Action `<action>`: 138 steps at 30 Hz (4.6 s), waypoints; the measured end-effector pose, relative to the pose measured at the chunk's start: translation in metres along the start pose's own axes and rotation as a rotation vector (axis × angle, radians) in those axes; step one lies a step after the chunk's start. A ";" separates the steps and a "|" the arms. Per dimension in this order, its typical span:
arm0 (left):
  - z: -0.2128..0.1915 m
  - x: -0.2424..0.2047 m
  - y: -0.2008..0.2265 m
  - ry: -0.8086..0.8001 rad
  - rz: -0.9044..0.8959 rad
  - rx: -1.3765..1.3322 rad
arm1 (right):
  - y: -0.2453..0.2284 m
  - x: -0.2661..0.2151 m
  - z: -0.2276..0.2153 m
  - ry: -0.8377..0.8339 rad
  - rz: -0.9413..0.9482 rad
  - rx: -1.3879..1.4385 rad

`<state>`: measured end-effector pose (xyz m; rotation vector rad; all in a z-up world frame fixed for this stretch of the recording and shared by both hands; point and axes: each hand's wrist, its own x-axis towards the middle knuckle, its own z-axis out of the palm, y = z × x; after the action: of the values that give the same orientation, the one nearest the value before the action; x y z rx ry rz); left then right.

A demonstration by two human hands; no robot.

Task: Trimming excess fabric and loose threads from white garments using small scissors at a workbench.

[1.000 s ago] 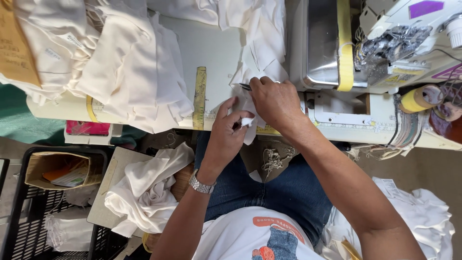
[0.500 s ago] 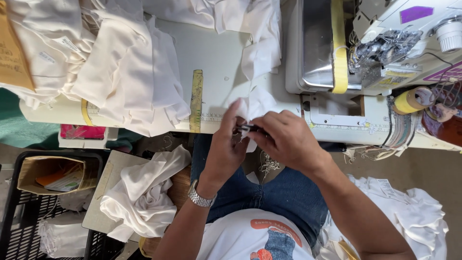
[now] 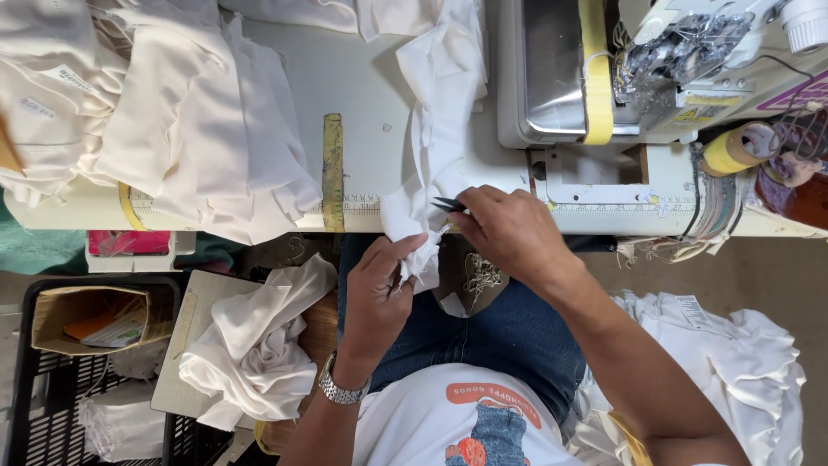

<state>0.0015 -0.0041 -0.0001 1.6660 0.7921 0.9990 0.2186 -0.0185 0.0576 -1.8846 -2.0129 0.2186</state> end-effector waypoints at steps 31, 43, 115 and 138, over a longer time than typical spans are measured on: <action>-0.149 0.102 0.114 0.159 -0.051 0.602 | 0.025 0.007 0.001 0.131 0.323 0.288; -0.005 0.112 -0.029 -0.005 0.337 0.802 | 0.008 0.040 0.005 0.113 0.278 0.164; 0.018 0.015 -0.014 -0.051 0.173 0.062 | 0.004 -0.026 0.010 0.135 -0.176 0.191; -0.014 0.023 0.019 -0.118 0.188 0.072 | 0.035 -0.019 0.013 0.088 0.110 0.142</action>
<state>-0.0007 0.0161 0.0256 1.8701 0.6081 0.9990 0.2470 -0.0322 0.0296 -1.8832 -1.7897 0.2945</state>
